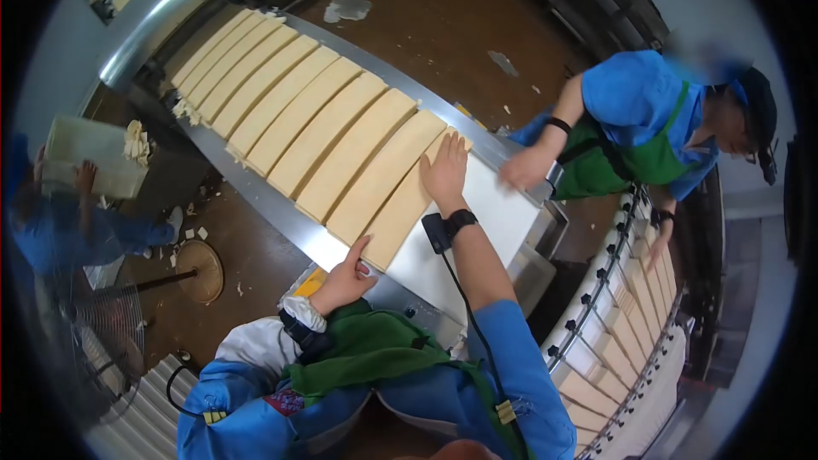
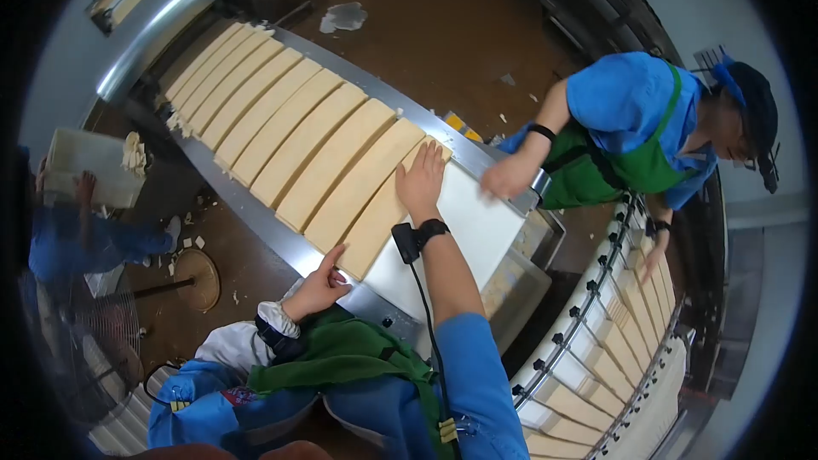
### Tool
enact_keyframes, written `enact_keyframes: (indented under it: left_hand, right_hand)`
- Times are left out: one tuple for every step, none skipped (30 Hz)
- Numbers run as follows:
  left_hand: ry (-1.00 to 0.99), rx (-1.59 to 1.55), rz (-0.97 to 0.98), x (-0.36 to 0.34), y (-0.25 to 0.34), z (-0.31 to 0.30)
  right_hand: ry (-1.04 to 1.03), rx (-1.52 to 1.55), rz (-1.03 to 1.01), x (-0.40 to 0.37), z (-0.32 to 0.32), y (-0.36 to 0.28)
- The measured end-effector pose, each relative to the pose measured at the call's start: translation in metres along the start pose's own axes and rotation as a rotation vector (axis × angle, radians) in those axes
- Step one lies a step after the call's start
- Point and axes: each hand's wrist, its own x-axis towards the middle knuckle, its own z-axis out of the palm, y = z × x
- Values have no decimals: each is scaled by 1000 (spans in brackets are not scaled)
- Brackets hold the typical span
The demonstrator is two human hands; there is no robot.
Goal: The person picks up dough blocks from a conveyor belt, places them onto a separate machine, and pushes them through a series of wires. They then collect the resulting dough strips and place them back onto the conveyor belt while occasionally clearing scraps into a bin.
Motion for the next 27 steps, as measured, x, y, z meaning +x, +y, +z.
enact_keyframes:
  left_hand:
    - [-29,12,-2,5,1,-2]
    - [-63,-11,-20,9,1,-4]
    - [-97,-34,-42,11,3,-7]
    - [-129,-56,-64,13,3,-9]
    - [-151,-138,-56,17,0,-10]
    - [-170,-217,-47,23,-3,-7]
    - [-191,-296,-40,26,-2,-5]
    - [-209,-308,-98,29,-3,-5]
    - [-226,-317,-156,32,-1,-6]
    - [-244,-323,-213,35,2,-7]
    - [-237,-396,-248,35,9,-8]
    - [-235,-465,-280,35,19,-9]
    - [-242,-530,-312,37,30,-7]
    - [-219,-513,-328,37,35,-3]
    - [-199,-496,-346,37,38,-2]
    - [-179,-479,-362,38,42,1]
    - [-194,-424,-375,40,47,3]
    - [-209,-367,-316,43,47,8]
    - [-225,-312,-254,47,42,14]
    - [-245,-257,-189,52,31,18]
    - [-229,-78,21,64,9,27]
    - [-173,107,224,75,-13,37]
    - [-208,245,205,68,26,33]
    - [-235,380,192,61,59,34]
    - [-244,471,214,59,73,38]
    - [-244,535,238,63,74,43]
    - [-239,599,262,67,70,44]
  right_hand:
    - [-31,-24,47,4,9,3]
    - [-63,-47,92,5,18,6]
    - [-56,-65,88,4,18,4]
    - [-50,-82,84,1,18,2]
    - [-42,-98,77,1,17,0]
    - [-35,-80,85,6,11,0]
    - [-29,-63,96,10,4,-1]
    - [-23,-46,110,13,-4,-3]
    - [-47,-66,152,21,-15,-8]
    - [-68,-85,196,35,-26,-14]
    - [-87,-103,242,46,-30,-16]
    - [-126,-101,278,54,-28,-15]
    - [-159,-103,320,60,-27,-12]
    - [-234,-96,354,64,-31,-12]
    - [-311,-88,391,65,-37,-13]
    - [-299,-112,394,59,-41,-9]
    - [-289,-135,396,51,-44,-6]
    - [-279,-159,396,42,-52,6]
    - [-266,-169,434,29,-62,24]
    - [-252,-179,477,14,-73,42]
    - [-235,-191,529,-4,-86,62]
    - [-262,-178,588,-23,-100,81]
    - [-290,-163,646,-45,-116,100]
    - [-317,-146,698,-66,-130,118]
    - [-267,-63,753,-90,-138,132]
    - [-318,16,770,-112,-157,135]
    - [-367,100,782,-134,-174,136]
